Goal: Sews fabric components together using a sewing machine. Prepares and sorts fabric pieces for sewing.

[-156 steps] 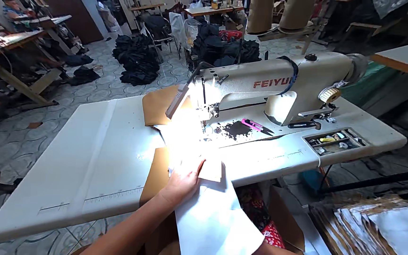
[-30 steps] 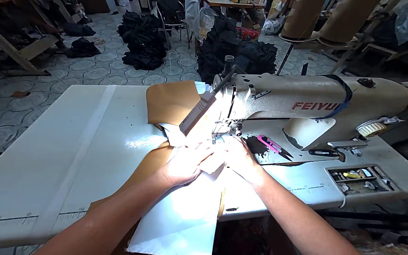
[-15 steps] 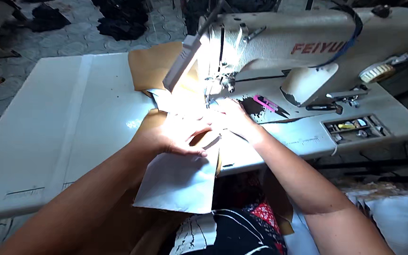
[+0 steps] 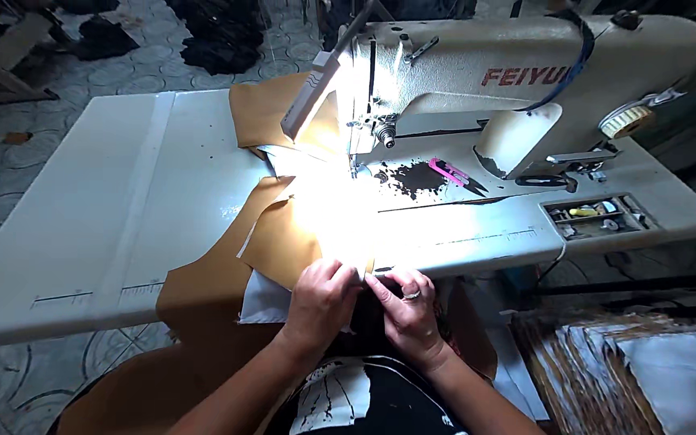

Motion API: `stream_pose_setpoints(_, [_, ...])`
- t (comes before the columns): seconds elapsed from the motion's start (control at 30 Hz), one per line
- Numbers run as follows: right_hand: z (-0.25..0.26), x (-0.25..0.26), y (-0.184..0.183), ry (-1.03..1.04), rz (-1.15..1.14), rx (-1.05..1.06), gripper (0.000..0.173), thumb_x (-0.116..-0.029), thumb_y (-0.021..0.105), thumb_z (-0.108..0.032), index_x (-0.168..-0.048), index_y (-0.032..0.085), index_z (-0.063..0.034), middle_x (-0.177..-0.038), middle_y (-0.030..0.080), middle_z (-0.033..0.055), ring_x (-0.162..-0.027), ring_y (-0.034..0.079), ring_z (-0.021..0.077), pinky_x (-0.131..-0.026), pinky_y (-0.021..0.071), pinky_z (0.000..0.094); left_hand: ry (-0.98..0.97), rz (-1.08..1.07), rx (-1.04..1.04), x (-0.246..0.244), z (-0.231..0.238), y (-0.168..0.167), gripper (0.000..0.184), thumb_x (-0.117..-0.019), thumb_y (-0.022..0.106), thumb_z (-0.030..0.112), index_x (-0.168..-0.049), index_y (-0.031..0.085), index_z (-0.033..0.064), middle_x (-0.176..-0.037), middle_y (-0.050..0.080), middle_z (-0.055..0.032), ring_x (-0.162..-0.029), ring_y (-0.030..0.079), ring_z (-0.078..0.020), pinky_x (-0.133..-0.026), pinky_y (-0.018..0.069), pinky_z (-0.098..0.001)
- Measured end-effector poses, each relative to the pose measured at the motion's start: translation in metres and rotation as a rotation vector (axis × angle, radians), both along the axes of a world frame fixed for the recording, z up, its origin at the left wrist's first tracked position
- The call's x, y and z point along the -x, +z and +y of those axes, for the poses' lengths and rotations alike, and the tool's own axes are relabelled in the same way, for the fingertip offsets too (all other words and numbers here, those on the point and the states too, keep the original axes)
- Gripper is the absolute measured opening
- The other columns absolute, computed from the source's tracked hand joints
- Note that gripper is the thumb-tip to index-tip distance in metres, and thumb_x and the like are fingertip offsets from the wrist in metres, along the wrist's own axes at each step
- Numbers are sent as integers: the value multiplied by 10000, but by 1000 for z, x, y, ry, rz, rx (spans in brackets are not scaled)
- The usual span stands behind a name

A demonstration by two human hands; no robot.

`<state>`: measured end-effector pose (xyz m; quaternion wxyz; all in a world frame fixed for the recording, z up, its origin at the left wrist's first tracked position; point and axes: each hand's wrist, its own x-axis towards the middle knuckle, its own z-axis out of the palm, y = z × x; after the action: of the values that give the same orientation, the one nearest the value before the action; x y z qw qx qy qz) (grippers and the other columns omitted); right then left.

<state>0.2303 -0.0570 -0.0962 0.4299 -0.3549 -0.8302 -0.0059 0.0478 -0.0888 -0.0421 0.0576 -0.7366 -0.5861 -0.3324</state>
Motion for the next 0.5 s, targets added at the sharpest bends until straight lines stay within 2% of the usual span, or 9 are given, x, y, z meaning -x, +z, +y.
stream_pose_setpoints(0.13, [3,1,3,-9,-2,-9,422,-896,560,-65,-1197,766,-276,-1138,674,92,-1150,583,267,-1038,406,410,-4,-64,-47,3,1,-4,176,-928,665,188,-894,802,83,-826,724,-92,-782,708,-240,-723,583,-367])
stream_pose_setpoints(0.33, [2,2,5,-8,3,1,427,-878,558,-56,-1179,778,-265,-1129,682,98,-1158,587,278,-1046,403,423,-21,-102,-55,3,4,2,201,-939,631,157,-915,817,84,-876,750,-82,-829,714,-223,-754,578,-350])
stream_pose_setpoints(0.43, [2,2,5,-10,13,6,423,-890,561,-58,-1179,780,-276,-1131,677,91,-1167,580,268,-1062,393,411,-63,-97,-77,-1,6,6,202,-951,627,160,-917,814,94,-952,777,-56,-932,730,-212,-861,569,-366])
stream_pose_setpoints(0.5, [2,1,4,-7,17,3,402,-890,570,-67,-1160,786,-272,-1124,685,91,-1155,589,263,-1054,401,407,-90,-96,-78,-3,9,6,202,-950,626,145,-901,813,89,-986,786,-52,-974,735,-206,-883,562,-366])
